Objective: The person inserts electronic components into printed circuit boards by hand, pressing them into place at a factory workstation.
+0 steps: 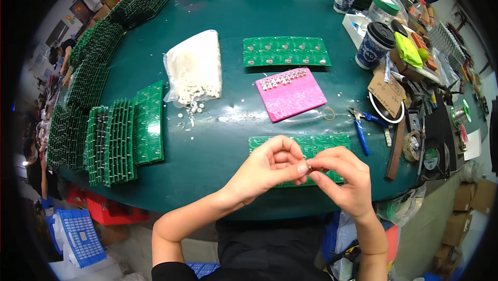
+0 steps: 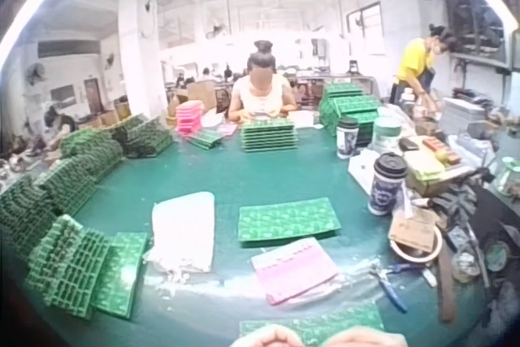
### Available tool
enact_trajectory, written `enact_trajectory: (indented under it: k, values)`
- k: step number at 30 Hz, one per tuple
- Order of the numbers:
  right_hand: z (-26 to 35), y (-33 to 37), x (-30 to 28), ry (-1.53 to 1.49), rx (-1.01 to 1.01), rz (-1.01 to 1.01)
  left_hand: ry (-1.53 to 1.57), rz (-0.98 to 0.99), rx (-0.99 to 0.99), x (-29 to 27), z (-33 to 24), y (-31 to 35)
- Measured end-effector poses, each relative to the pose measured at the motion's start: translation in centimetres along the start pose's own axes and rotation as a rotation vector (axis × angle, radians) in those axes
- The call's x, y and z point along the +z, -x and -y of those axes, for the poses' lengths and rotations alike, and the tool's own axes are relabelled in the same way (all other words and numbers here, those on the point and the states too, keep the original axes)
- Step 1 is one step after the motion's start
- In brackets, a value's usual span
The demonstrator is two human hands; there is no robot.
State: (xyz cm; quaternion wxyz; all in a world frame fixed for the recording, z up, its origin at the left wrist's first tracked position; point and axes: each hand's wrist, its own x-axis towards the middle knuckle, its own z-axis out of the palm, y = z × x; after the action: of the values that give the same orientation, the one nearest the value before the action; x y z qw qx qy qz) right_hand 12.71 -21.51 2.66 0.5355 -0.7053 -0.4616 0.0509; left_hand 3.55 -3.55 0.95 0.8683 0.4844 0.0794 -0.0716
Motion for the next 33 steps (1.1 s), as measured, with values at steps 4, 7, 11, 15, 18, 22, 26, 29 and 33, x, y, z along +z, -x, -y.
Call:
enact_trajectory:
  k: [4, 7, 11, 15, 18, 22, 26, 29, 33]
  values:
    - [-2.4, 1.6, -0.7, -0.052, 0.126, -0.075, -0.083, 0.071, -0.104, 0.0, 1.1, 0.4]
    - [-5.3, 2.7, -3.2, 0.142, 0.245, -0.206, -0.275, -0.035, 0.02, -1.6, 0.3, 1.3]
    - [-8.0, 4.2, -4.0, 0.31, 0.285, -0.173, -0.384, -0.21, 0.089, -4.6, -1.0, 2.9]
    - [-8.3, 4.8, -4.0, 0.323, 0.276, -0.162, -0.432, -0.327, 0.121, -5.9, -1.6, 3.9]
    - [-8.2, 4.7, -3.9, 0.302, 0.278, -0.149, -0.443, -0.389, 0.131, -6.6, -1.8, 4.5]
    - [-8.1, 4.6, -3.7, 0.32, 0.259, -0.158, -0.462, -0.411, 0.15, -6.9, -1.8, 4.7]
    - [-8.0, 4.2, -4.0, 0.347, 0.196, -0.103, -0.462, -0.391, 0.135, -7.1, -1.8, 4.8]
    - [-7.7, 3.8, -4.1, 0.357, 0.21, -0.039, -0.461, -0.429, 0.138, -7.1, -1.9, 4.8]
    - [-6.3, 2.7, -5.1, 0.484, 0.202, 0.183, -0.492, -0.414, 0.14, -8.0, -2.4, 5.4]
